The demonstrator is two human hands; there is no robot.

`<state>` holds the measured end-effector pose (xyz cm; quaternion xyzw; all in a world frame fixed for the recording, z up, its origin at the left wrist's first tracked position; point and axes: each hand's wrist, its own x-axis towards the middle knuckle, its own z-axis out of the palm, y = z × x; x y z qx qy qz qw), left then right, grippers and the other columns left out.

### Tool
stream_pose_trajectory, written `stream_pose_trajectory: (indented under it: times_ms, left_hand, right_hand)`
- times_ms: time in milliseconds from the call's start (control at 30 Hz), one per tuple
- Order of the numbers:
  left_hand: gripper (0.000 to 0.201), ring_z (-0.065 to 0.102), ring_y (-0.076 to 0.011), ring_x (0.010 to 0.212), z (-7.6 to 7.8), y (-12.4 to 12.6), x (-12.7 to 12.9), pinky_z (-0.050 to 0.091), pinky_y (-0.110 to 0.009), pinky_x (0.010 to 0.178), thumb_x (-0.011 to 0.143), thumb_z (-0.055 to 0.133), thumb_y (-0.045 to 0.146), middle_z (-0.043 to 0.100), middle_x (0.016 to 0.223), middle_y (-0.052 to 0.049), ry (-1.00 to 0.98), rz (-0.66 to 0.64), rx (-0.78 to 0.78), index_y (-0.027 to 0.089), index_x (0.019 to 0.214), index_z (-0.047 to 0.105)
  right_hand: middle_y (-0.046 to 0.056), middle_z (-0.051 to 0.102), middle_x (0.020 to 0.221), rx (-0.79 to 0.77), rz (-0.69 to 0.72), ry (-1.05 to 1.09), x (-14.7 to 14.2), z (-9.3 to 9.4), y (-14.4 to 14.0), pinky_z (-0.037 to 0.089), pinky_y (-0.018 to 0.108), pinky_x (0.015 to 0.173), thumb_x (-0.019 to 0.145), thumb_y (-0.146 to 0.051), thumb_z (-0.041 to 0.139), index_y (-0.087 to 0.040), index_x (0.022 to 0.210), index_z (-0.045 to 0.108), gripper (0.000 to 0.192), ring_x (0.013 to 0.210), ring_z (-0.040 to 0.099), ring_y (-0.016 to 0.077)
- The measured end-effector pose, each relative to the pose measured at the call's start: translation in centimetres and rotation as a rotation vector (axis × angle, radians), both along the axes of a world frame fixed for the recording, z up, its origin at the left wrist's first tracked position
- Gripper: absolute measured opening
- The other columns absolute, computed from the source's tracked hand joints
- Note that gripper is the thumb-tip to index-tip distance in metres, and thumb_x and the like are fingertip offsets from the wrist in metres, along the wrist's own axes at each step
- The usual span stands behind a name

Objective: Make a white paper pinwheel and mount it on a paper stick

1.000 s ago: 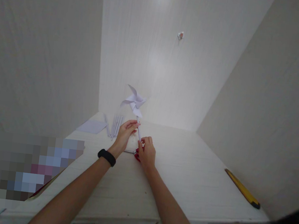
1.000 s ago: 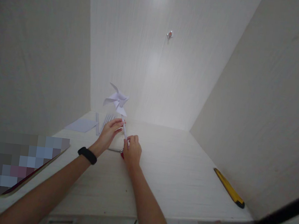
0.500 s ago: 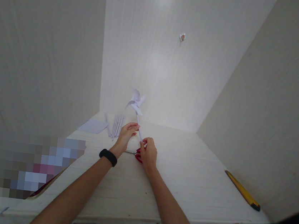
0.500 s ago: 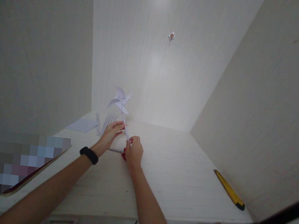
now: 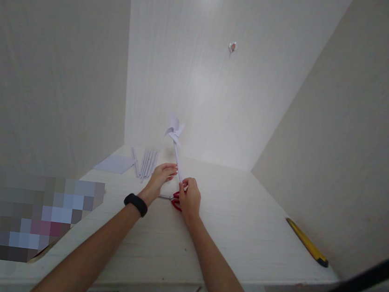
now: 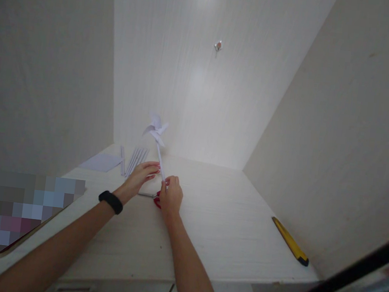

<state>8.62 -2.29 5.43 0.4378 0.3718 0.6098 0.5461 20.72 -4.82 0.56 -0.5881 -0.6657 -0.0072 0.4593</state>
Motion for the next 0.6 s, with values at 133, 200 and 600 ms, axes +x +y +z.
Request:
stream_pose_trajectory:
  times_ms: [133, 200, 600]
  left_hand:
    - [0.025, 0.060, -0.0151, 0.074, 0.20, -0.21, -0.02, 0.040, -0.028, 0.071, 0.055, 0.072, 0.026, 0.067, 0.082, -0.006, -0.016, 0.003, -0.006, 0.016, 0.077, 0.067]
    - [0.023, 0.060, -0.0154, 0.075, 0.28, -0.30, -0.01, 0.041, -0.028, 0.071, 0.055, 0.071, 0.025, 0.067, 0.082, -0.006, -0.016, 0.003, -0.011, 0.016, 0.076, 0.067]
    - [0.020, 0.061, -0.0156, 0.072, 0.31, -0.47, 0.01, 0.042, -0.028, 0.069, 0.053, 0.069, 0.021, 0.068, 0.081, -0.006, -0.009, -0.011, -0.053, 0.016, 0.072, 0.068]
  right_hand:
    - [0.001, 0.057, 0.085, -0.003, 0.003, 0.004, 0.00, 0.04, -0.04, 0.041, 0.024, 0.067, 0.088, -0.024, 0.040, -0.020, 0.087, 0.051, 0.012, 0.071, 0.055, 0.0117]
    - [0.001, 0.057, 0.084, -0.007, -0.002, 0.007, 0.00, 0.09, -0.08, 0.041, 0.024, 0.067, 0.088, -0.024, 0.040, -0.019, 0.087, 0.051, 0.012, 0.070, 0.055, 0.0117]
    - [0.002, 0.058, 0.084, -0.018, -0.045, 0.012, 0.38, 0.17, 0.01, 0.039, 0.027, 0.071, 0.088, -0.023, 0.043, -0.019, 0.086, 0.052, 0.009, 0.076, 0.054, 0.0153]
